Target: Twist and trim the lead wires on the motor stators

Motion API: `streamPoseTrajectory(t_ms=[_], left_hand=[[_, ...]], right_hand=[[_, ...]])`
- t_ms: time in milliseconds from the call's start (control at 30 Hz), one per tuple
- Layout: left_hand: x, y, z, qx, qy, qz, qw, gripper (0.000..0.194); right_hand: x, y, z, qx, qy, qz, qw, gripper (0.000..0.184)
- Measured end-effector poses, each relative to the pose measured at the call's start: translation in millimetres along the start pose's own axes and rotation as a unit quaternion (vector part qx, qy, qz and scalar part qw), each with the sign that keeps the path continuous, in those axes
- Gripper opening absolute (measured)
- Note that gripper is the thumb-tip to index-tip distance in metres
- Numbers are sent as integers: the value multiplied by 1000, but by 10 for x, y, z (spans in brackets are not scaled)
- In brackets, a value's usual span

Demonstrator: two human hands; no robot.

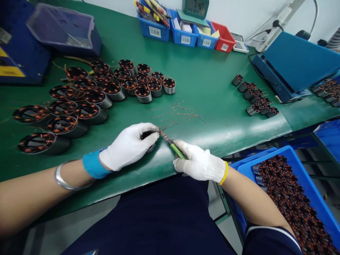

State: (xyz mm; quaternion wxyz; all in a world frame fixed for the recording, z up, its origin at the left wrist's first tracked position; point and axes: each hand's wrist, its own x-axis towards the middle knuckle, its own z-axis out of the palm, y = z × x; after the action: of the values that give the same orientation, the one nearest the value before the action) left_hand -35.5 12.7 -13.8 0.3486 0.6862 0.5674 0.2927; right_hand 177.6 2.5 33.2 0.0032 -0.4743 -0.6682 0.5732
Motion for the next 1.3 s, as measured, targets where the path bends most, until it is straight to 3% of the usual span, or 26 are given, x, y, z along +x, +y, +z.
streamPoseTrajectory(t_ms=[100, 200, 300, 367, 433, 500, 567, 633, 700, 767, 867, 967, 1033, 1067, 1100, 1167, 1233, 1300], left_hand=[[-38, 54, -84, 109, 10, 10, 994, 33], [-96, 93, -203, 268, -7, -5, 963, 63], [-131, 88, -258, 334, -64, -9, 940, 50], [-143, 82, -241, 331, -60, 19, 941, 41], [-161, 82, -201, 306, -30, 64, 949, 38], [-188, 81, -156, 269, -20, 121, 955, 38], [-217, 69, -117, 222, -32, 180, 958, 40], [-238, 52, -88, 181, -29, 225, 957, 43], [-247, 47, -73, 159, 6, 230, 960, 47], [-245, 74, -75, 171, 35, 195, 965, 45], [-230, 163, -118, 202, 13, 103, 974, 30], [-196, 228, -217, 106, -88, 22, 990, 26], [-165, 219, -300, -27, -200, 0, 979, 27], [-148, 199, -337, -100, -228, -4, 969, 26], [-133, 172, -364, -164, -221, -9, 961, 26], [-117, 116, -371, -239, -132, -15, 962, 22], [-124, 90, -314, -233, -62, -6, 970, 25], [-149, 112, -230, -171, -61, 6, 983, 36]], right_hand=[[-20, -4, -13, -153, 46, -8, 987, 59], [-33, 40, -21, -344, 149, 41, 926, 62], [-12, 120, -42, -471, 232, 60, 849, 62], [14, 150, -54, -496, 267, 8, 826, 70], [41, 134, -35, -446, 308, -83, 836, 84], [77, 76, 28, -312, 320, -152, 881, 93], [137, 7, 119, -138, 265, -163, 940, 82], [224, -39, 204, 22, 181, -145, 973, 57], [311, -52, 260, 157, 148, -133, 967, 44], [364, -50, 286, 259, 169, -122, 943, 47], [355, -53, 282, 338, 209, -102, 912, 53], [294, -53, 251, 376, 219, -94, 895, 54], [263, -33, 229, 384, 225, -87, 891, 57], [254, -17, 222, 386, 229, -86, 889, 59], [250, 1, 218, 389, 232, -85, 888, 60], [251, 38, 226, 395, 235, -90, 884, 61], [257, 68, 248, 397, 230, -99, 883, 60], [264, 90, 276, 395, 220, -107, 885, 59]])
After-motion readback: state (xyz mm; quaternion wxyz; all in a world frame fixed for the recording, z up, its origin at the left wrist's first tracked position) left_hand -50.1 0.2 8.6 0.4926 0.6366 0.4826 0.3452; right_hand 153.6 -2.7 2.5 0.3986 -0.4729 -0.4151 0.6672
